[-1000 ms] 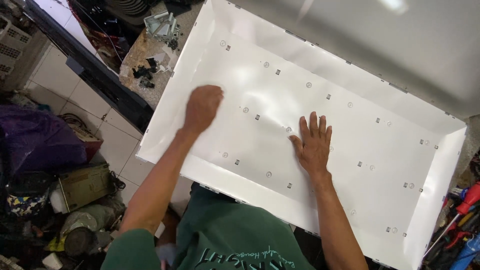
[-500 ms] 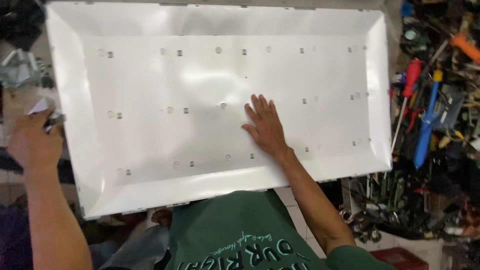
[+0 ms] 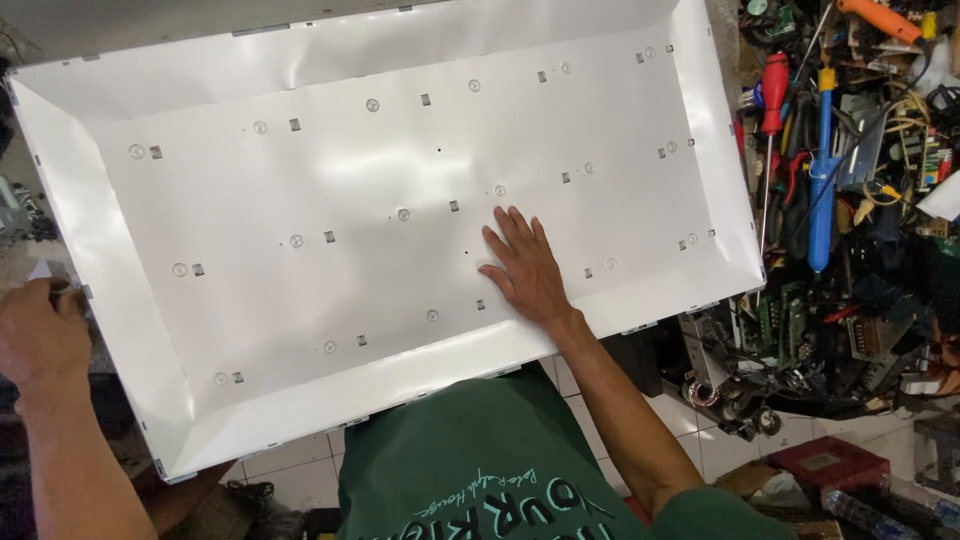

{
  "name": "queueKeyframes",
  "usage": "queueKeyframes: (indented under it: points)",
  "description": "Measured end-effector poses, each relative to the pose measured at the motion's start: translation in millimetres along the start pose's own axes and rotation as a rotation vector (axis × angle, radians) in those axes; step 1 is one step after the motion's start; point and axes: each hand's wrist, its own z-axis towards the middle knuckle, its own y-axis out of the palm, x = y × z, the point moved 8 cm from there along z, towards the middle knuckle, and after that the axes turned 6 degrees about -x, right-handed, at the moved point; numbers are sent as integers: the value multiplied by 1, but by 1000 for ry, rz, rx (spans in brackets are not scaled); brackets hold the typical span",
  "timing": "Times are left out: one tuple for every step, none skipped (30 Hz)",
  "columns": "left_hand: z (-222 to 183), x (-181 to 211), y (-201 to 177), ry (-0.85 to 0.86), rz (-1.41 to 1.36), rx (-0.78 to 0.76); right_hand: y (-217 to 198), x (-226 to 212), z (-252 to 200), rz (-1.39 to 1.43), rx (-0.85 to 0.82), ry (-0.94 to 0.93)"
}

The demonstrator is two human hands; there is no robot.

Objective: Reinstalling the internal layers and the LCD panel of a television during a repair process.

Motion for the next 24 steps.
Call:
queueKeyframes:
  points:
    - [-4,5,-6,5,-1,2,-1,0,-1,-2,3,4]
    - [-9,8,-17,2,-136,51,-1,1,-1,1,1,7]
    - [-13,9,-27,-3,-271,100,-1,0,-1,6,-1,8]
    - [-17,24,-40,1,-270,102,-1,1,-1,6,2,11]
    - [-24,37,-56,-1,-297,140,-1,1,-1,12,8,5]
    - [-32,50,-70,-3,-324,180,0,1,-1,19,14,-1]
    - [-31,59,-76,-4,-323,180,-2,-2,-1,21,14,-1]
    - [-33,76,-91,103,-281,281,-4,-2,0,26,6,13]
    - [-37,94,-104,210,-239,380,-5,-3,1,31,-2,29]
    - [-45,129,-118,210,-239,379,-5,-5,1,32,-3,29]
    - [-48,159,-128,197,-457,310,-7,-7,1,59,33,37]
    - [-52,191,-137,186,-677,234,-10,-9,1,86,68,45]
    - [-57,217,-122,189,-678,235,-12,-16,3,84,70,47]
    - [-59,238,-98,122,-884,136,-14,-17,4,167,85,112]
    - [-64,261,-73,53,-1087,29,-16,-20,5,252,97,176]
    - [-71,293,-79,54,-1087,27,-17,-32,7,252,97,178]
    - [-79,328,-72,8,-1224,-114,-22,-48,10,344,132,110]
    - [-88,364,-67,-41,-1358,-260,-26,-64,12,435,167,41]
    - [-93,381,-67,-41,-1357,-257,-28,-71,15,436,168,39]
    - [-99,404,-63,-13,-1429,-338,-33,-82,18,460,189,-25]
    - [-105,427,-61,15,-1499,-420,-37,-94,21,485,210,-89]
    - [-108,433,-60,15,-1498,-418,-41,-93,21,486,211,-90]
    - [-112,441,-56,2,-1510,-451,-49,-89,19,528,285,-73]
    - [-116,449,-52,-10,-1522,-484,-57,-84,18,571,359,-56]
